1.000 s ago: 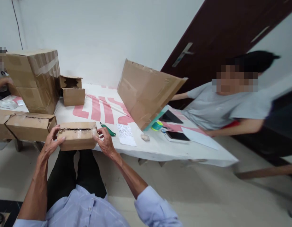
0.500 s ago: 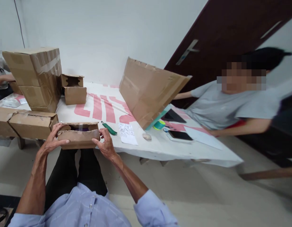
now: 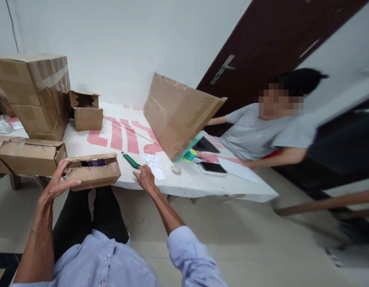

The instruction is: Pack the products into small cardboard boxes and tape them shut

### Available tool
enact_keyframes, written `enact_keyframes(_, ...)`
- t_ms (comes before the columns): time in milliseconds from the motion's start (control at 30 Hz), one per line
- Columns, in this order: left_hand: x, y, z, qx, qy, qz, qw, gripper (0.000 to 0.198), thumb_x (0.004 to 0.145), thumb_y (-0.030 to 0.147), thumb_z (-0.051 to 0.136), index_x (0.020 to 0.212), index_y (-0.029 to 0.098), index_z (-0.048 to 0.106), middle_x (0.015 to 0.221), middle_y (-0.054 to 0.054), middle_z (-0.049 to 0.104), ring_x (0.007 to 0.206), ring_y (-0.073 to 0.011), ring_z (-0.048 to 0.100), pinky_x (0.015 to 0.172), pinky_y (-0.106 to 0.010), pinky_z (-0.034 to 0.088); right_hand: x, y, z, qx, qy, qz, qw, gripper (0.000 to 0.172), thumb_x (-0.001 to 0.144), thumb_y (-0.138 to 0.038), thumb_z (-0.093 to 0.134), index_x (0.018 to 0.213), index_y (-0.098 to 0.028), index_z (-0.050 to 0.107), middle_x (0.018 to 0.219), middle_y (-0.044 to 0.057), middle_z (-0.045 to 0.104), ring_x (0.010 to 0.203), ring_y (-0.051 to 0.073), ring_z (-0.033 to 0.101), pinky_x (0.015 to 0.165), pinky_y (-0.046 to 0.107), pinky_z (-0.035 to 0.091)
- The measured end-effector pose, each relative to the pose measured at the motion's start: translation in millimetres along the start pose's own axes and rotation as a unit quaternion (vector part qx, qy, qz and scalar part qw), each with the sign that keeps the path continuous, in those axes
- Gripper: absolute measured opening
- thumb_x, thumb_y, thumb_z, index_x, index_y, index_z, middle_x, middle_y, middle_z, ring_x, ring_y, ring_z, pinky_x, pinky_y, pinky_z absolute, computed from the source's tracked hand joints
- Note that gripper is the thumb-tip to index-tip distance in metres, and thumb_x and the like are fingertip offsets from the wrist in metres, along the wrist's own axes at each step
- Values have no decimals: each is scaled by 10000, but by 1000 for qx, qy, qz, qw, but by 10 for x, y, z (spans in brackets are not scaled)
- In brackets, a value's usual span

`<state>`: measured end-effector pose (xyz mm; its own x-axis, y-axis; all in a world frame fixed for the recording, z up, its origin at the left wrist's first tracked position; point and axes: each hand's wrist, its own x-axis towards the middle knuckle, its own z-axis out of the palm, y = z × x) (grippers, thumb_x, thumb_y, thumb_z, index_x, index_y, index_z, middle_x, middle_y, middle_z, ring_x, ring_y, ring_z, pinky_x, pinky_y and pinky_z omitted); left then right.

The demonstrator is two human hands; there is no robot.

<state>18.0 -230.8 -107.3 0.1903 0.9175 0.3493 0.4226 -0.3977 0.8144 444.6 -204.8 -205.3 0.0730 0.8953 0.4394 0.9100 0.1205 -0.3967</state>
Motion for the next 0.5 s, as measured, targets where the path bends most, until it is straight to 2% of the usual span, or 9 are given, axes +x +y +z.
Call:
enact_keyframes(133,-32,-34,15,12,16,-3,1000,848,693,625,887,1376,237,566,1507,-133,469,1454,-369,492,1186,-519,485,-84,30,115,-16,-1,-1,1000,236,966,-391,643,1092,-194,676,1098,133,664,1048,289,615,962,443,529)
enact_keyframes(267,-28,-32,24,23,16,14,999,884,679,633,898,1391,240,550,1502,-129,471,1466,-367,479,1234,-542,434,77,1,138,-75,-11,-3,997,296,978,-367,651,1205,-176,659,1234,177,647,1132,313,564,965,444,502)
enact_keyframes(400,-64,9,40,21,21,20,999,866,685,625,896,1381,240,553,1486,-131,483,1451,-365,489,1214,-543,457,299,-48,202,-109,-58,35,992,219,952,-301,693,1130,-174,681,1202,187,667,1171,340,542,980,455,467)
enact_keyframes(500,-100,25,49,10,15,11,1000,868,685,609,906,1390,241,558,1488,-139,480,1441,-367,497,1180,-539,493,398,-93,266,-101,-67,41,992,118,922,-208,706,1034,-175,693,1134,192,680,1169,350,551,993,462,446)
